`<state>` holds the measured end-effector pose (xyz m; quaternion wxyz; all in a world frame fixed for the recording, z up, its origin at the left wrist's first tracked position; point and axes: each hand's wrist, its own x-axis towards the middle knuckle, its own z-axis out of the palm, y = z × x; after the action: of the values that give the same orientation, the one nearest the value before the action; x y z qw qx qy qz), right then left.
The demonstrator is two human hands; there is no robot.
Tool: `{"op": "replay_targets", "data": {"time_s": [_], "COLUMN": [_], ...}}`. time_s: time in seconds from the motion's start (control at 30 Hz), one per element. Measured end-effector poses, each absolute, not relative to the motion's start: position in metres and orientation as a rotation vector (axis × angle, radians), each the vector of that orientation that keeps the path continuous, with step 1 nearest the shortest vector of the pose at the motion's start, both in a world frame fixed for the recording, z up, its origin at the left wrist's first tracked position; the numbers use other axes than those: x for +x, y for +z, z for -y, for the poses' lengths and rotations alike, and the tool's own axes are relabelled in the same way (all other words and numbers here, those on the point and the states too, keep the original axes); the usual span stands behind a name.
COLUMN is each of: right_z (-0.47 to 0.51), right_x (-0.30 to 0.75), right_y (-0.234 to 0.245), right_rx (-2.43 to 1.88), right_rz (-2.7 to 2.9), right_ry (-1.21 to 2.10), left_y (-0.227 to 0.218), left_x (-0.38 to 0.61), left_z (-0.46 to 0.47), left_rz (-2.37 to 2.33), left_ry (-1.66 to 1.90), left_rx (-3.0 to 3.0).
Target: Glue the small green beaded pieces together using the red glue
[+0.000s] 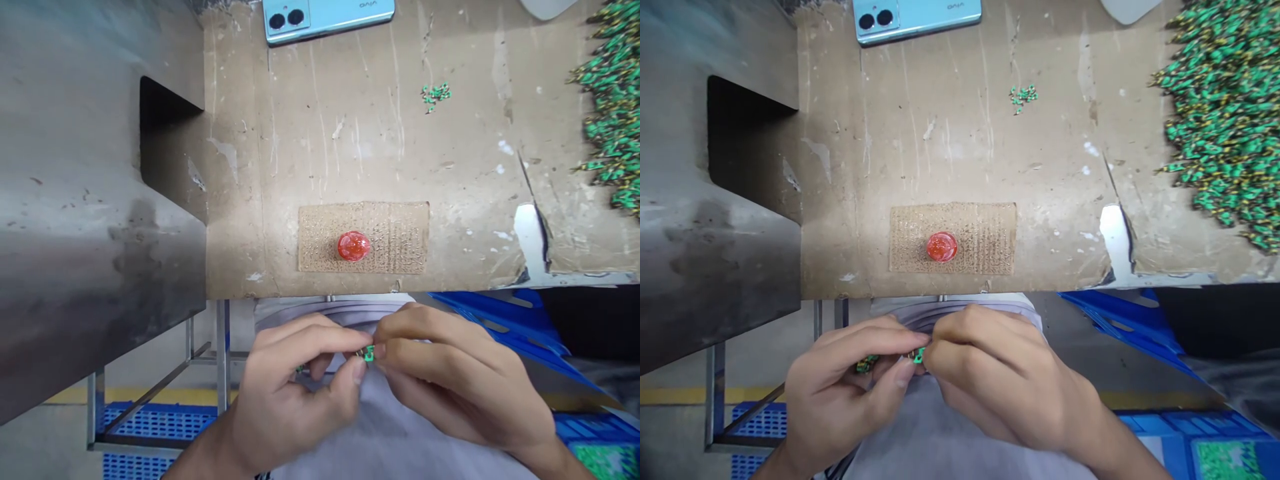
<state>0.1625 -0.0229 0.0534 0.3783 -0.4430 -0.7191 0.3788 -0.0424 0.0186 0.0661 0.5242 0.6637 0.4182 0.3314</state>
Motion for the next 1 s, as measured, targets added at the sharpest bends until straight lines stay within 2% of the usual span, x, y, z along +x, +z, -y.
{"op": "replay_targets", "data": {"time_s": [0.33, 0.8, 1.0], "right_z": [0.021, 0.017, 0.02], "right_x": [0.159, 0.155, 0.152], "right_y": [0.053, 0.055, 0.057], "right_rx": [-1.139, -1.116, -1.159], "right_rz": [1.819, 1.742, 1.665], "right_ry": [0.983, 0.965, 1.015], "left_y": [0.066, 0.068, 0.069], "left_x": [-0.041, -0.048, -0.047], "left_z": [-0.02, -0.022, -0.02], "left_rz": [-0.991, -1.01, -1.042], "left_ry": [0.833, 0.589, 0.618], "left_rx": [1.538, 1.246, 1.29]}}
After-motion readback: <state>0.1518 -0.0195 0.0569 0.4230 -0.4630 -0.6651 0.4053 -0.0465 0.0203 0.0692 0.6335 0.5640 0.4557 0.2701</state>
